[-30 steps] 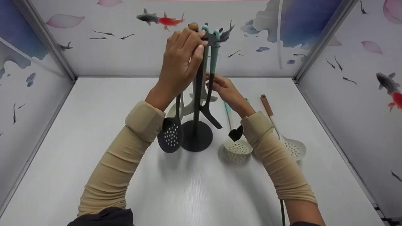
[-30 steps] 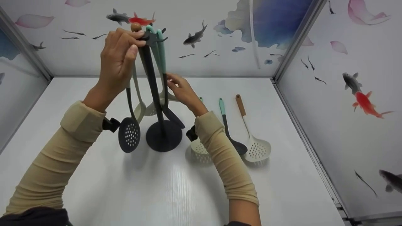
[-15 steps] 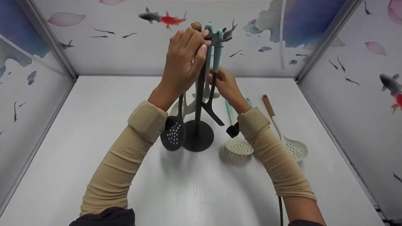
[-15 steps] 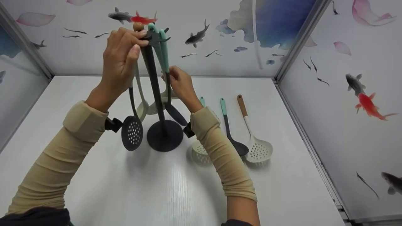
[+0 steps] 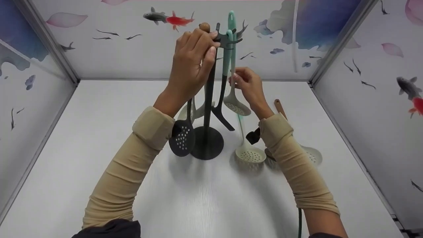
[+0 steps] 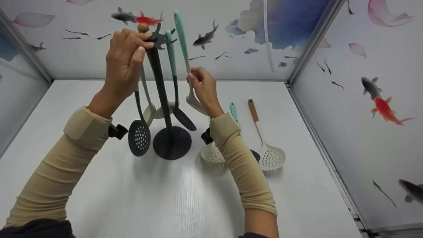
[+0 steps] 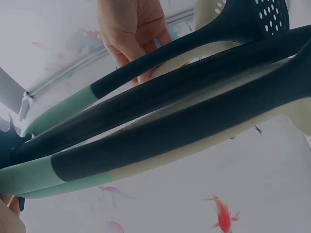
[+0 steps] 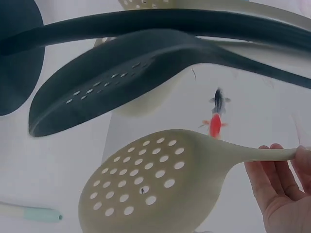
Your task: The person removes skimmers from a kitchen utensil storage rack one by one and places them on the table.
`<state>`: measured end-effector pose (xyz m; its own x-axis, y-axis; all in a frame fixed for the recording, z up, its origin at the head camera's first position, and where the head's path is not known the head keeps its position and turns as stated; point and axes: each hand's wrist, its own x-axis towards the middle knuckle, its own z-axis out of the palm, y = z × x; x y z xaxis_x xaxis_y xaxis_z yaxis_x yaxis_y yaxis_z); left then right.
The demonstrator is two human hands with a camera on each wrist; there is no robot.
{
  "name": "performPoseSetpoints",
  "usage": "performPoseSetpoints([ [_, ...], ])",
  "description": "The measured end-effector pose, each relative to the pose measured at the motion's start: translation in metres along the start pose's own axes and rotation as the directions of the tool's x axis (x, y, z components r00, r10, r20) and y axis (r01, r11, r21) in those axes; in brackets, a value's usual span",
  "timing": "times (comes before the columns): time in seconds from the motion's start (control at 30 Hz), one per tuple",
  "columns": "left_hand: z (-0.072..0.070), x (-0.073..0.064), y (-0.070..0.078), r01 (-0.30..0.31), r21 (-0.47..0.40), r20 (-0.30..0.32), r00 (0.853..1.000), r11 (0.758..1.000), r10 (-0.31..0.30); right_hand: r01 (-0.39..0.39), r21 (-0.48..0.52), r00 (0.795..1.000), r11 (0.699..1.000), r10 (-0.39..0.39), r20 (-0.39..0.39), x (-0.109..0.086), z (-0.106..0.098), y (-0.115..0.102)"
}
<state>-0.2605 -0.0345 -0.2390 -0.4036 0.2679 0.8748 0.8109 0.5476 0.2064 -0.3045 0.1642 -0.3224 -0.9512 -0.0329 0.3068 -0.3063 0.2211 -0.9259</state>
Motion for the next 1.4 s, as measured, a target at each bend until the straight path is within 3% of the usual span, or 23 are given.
performPoseSetpoints([
  [0.23, 0.001, 0.000, -0.001, -0.009, 0.006, -0.023, 1.000, 1.000, 0.010, -0.038, -0.009, 0.999, 0.999, 0.038, -0.014, -0.019, -0.028, -0.006],
  [0.47, 0.002, 0.000, -0.001, -0.021, -0.014, -0.026, 0.999, 1.000, 0.020, -0.072, -0.045, 0.992, 0.996, 0.067, -0.106, -0.018, -0.071, 0.031],
  [0.67, 0.002, 0.001, -0.001, -0.024, -0.026, -0.028, 0.999, 0.999, 0.023, -0.127, -0.120, 0.973, 0.985, 0.100, -0.206, -0.024, -0.108, 0.054],
  [0.77, 0.001, 0.001, -0.001, -0.021, -0.025, -0.028, 0.999, 0.999, 0.021, -0.166, -0.250, 0.964, 0.954, 0.103, -0.247, -0.029, -0.126, 0.067],
  [0.87, 0.003, 0.000, -0.001, -0.018, -0.028, -0.032, 0.999, 0.999, 0.017, -0.210, -0.395, 0.953, 0.894, 0.098, -0.286, -0.036, -0.145, 0.080],
  [0.97, 0.003, 0.000, -0.001, -0.022, -0.030, -0.039, 0.999, 0.999, 0.021, -0.259, -0.469, 0.942, 0.845, 0.112, -0.318, -0.042, -0.162, 0.090],
  [1.4, 0.005, 0.001, -0.001, -0.024, -0.052, -0.065, 0.998, 0.998, 0.021, -0.490, -0.484, 0.848, 0.725, 0.268, -0.457, -0.072, -0.221, 0.129],
])
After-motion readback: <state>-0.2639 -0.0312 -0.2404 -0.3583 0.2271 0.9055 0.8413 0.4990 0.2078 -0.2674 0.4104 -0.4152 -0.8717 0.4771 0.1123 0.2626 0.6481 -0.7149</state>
